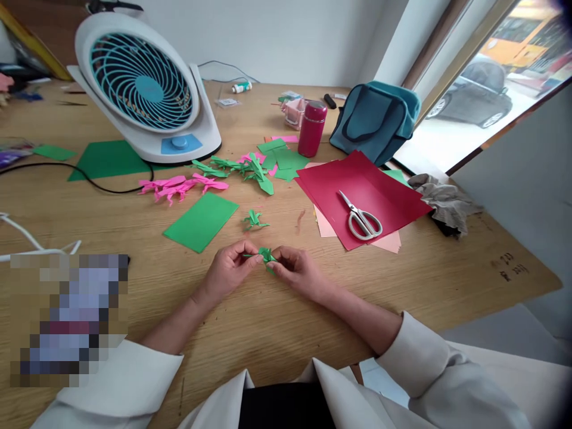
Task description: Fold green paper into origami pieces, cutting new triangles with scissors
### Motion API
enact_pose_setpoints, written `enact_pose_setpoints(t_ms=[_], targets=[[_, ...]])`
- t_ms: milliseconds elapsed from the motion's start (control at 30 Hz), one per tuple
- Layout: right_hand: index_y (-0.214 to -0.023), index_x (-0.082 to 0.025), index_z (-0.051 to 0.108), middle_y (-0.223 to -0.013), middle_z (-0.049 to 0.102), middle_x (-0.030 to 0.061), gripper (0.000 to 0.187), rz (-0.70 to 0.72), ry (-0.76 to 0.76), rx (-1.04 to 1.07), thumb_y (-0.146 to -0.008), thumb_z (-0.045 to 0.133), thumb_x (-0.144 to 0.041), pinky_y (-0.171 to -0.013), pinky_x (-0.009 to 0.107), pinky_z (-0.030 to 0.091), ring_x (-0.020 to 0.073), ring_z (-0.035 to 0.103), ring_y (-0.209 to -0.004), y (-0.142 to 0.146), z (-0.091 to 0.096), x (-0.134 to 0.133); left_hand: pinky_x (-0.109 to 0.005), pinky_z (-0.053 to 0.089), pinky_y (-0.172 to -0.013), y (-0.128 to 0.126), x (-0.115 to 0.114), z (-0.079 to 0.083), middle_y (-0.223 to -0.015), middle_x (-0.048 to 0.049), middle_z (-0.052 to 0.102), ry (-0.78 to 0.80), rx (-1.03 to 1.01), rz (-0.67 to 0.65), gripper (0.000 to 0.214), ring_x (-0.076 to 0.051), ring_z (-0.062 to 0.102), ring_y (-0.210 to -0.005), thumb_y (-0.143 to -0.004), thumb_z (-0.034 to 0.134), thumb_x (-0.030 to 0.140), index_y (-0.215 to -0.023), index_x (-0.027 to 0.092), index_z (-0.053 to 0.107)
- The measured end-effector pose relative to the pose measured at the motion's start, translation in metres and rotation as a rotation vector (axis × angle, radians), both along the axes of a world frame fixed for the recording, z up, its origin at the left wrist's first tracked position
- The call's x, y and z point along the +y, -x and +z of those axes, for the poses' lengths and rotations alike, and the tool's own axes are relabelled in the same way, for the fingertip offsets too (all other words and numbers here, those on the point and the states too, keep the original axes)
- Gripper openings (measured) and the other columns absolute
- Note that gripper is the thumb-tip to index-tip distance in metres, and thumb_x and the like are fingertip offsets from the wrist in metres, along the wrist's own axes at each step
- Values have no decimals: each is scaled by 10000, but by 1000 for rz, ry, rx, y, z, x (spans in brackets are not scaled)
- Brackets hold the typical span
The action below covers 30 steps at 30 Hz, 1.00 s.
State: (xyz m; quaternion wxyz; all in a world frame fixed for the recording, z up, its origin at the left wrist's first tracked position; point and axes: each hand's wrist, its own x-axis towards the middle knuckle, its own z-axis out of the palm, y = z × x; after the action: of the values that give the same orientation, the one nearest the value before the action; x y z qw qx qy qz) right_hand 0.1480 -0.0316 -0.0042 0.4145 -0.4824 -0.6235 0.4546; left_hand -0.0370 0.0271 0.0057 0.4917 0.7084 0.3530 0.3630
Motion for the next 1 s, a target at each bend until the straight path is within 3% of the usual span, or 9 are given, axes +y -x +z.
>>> enact_pose_setpoints(t_ms=[333,500,600,1000], targets=[[-736,-185,543,-661,476,-21,382,-6,58,136,-880,597,-535,-578,248,328,111,403,-615,0,-3,1,-228,403,-554,-1,-3,0,-587,22,555,218,-90,5,280,-99,474,-570,-743,761,408,-680,154,662],[-726,-177,552,-657,489,-21,369,-29,60,93,-871,615,-510,-560,244,318,105,406,-599,2,-2,0,-246,454,-653,-4,-5,6,-712,3,620,181,-102,-51,225,-123,547,-677,-756,740,371,-774,160,663],[-720,-177,552,-647,483,-22,338,-55,52,66,-879,611,-469,-546,242,302,103,393,-590,4,-1,-2,-259,447,-687,-5,-5,6,-719,-7,603,113,-96,-43,211,-134,545,-719,-774,728,350,-721,157,662],[-739,-176,566,-651,491,-20,306,-38,53,73,-886,608,-441,-555,245,304,108,398,-597,4,-4,-1,-255,403,-619,-7,-9,2,-639,8,554,151,-146,68,263,-120,479,-636,-734,779,401,-648,167,698]])
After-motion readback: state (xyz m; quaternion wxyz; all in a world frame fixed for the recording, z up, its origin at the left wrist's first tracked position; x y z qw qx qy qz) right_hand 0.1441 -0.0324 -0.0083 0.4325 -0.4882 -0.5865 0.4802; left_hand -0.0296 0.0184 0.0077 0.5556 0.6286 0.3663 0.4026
